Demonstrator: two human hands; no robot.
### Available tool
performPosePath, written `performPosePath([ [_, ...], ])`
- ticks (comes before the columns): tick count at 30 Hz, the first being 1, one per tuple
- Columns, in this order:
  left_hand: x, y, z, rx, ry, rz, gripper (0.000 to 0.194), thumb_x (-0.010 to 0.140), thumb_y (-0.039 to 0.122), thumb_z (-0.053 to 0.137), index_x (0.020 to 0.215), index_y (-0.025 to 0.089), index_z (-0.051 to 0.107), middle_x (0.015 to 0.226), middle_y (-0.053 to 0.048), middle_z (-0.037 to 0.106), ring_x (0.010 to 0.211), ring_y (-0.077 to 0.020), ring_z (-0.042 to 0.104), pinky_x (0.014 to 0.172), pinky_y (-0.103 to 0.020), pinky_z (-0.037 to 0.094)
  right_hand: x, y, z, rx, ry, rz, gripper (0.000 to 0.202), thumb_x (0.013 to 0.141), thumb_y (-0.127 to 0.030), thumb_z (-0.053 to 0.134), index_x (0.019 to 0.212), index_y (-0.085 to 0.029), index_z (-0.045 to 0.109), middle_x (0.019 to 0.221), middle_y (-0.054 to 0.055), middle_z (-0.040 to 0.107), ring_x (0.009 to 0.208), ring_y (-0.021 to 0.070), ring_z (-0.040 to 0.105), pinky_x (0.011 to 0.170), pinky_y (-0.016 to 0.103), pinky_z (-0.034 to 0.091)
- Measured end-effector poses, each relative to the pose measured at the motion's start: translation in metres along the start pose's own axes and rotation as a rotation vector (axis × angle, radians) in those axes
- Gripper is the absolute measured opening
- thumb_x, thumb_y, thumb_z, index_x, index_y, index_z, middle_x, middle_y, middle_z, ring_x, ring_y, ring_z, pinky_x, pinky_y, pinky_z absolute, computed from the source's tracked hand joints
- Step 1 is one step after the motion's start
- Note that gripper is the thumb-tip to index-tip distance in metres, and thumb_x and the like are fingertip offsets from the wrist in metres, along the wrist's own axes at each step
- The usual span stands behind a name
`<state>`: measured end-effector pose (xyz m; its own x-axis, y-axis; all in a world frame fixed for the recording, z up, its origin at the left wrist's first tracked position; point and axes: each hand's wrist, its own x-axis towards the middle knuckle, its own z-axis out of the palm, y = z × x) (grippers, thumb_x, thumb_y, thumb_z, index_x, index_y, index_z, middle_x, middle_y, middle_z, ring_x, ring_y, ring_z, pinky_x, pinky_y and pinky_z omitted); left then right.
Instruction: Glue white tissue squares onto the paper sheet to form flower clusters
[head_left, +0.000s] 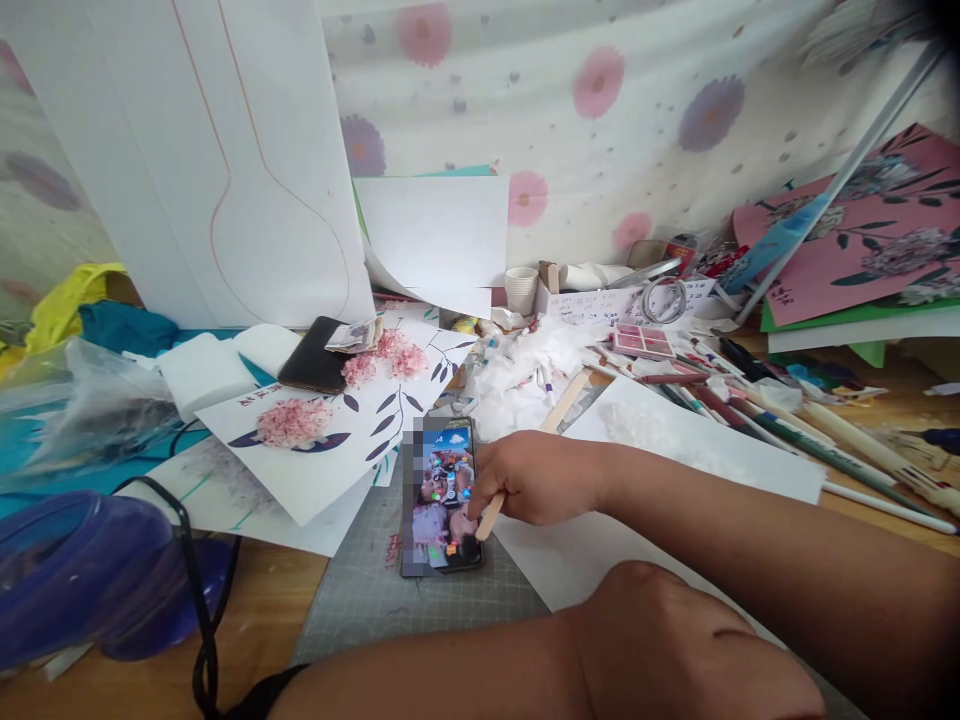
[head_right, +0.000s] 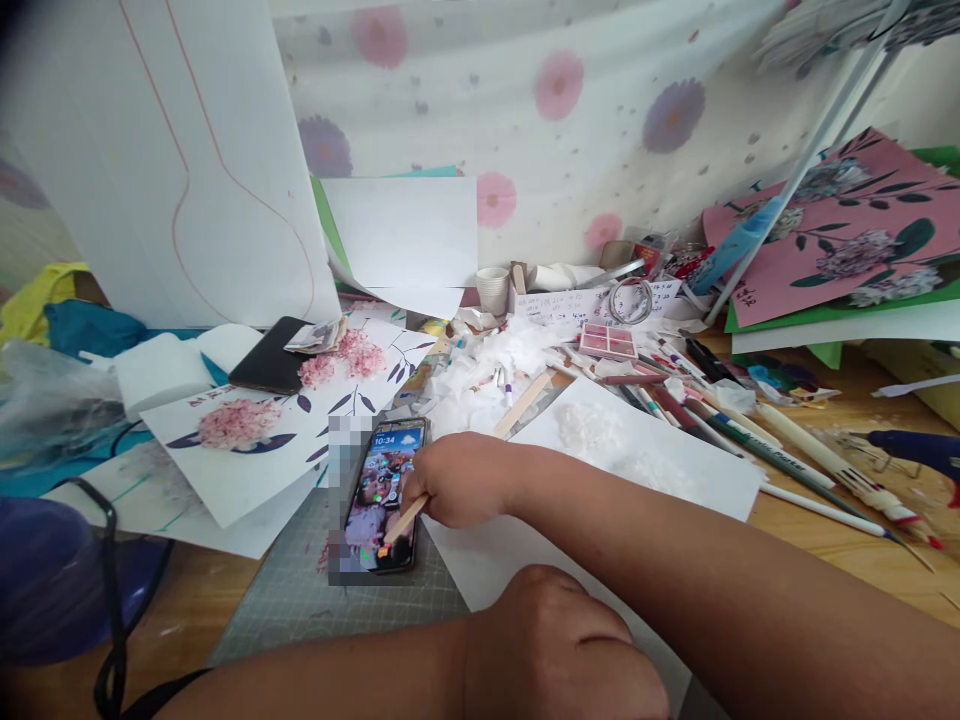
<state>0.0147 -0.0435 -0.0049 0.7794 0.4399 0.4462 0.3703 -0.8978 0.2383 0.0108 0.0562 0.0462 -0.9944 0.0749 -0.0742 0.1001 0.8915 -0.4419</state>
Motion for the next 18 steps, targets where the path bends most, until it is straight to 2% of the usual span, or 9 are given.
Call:
performPosePath([
  [7,0.005,-0.008,0.018,-0.065,0.036,0.049,0.040,0.085,0.033,0.053,0.046,0.023,0.053,0.036,0.005,0.037,0.035,-0.0080,0.037,0.038,-0.025,0.026,0.004,-0.004,0.006,-0.013,0.012,0.033,0.041,0.077,-0.009,0.053,0.113,-0.024,0.066,0.099,0.006,0.067,0.085,0.0189,0.059,0.070,0.025,0.041],
  [9,0.004,-0.010,0.018,-0.076,0.038,0.067,0.033,0.084,0.030,0.054,0.052,0.025,0.056,0.039,0.006,0.042,0.036,-0.0079,0.038,0.039,-0.026,0.025,0.006,-0.005,0.003,-0.002,0.025,0.042,0.041,0.079,-0.010,0.052,0.116,-0.022,0.064,0.102,0.007,0.066,0.087,0.0194,0.059,0.072,0.025,0.042],
  [11,0.002,-0.010,0.016,-0.086,0.043,0.079,0.027,0.083,0.024,0.054,0.057,0.025,0.058,0.043,0.007,0.046,0.037,-0.0071,0.039,0.039,-0.025,0.025,0.006,-0.003,0.000,0.009,0.035,0.047,0.039,0.078,-0.008,0.051,0.112,-0.020,0.066,0.100,0.007,0.067,0.085,0.0182,0.059,0.071,0.024,0.042],
  [14,0.001,-0.008,0.012,-0.107,0.055,0.088,0.030,0.082,0.019,0.055,0.052,0.022,0.053,0.042,0.007,0.045,0.034,-0.0060,0.037,0.037,-0.025,0.025,0.002,0.002,-0.001,0.026,0.037,0.045,0.036,0.075,-0.004,0.050,0.100,-0.018,0.072,0.089,0.006,0.068,0.077,0.0156,0.059,0.067,0.022,0.042],
  [18,0.003,0.001,0.005,-0.056,0.133,0.054,0.026,0.079,0.021,0.055,0.053,0.020,0.052,0.043,0.006,0.046,0.038,-0.0071,0.041,0.035,-0.028,0.021,-0.001,0.006,0.005,0.063,0.038,0.022,0.038,0.073,-0.002,0.051,0.098,-0.020,0.073,0.087,0.004,0.068,0.076,0.0145,0.060,0.066,0.021,0.042],
])
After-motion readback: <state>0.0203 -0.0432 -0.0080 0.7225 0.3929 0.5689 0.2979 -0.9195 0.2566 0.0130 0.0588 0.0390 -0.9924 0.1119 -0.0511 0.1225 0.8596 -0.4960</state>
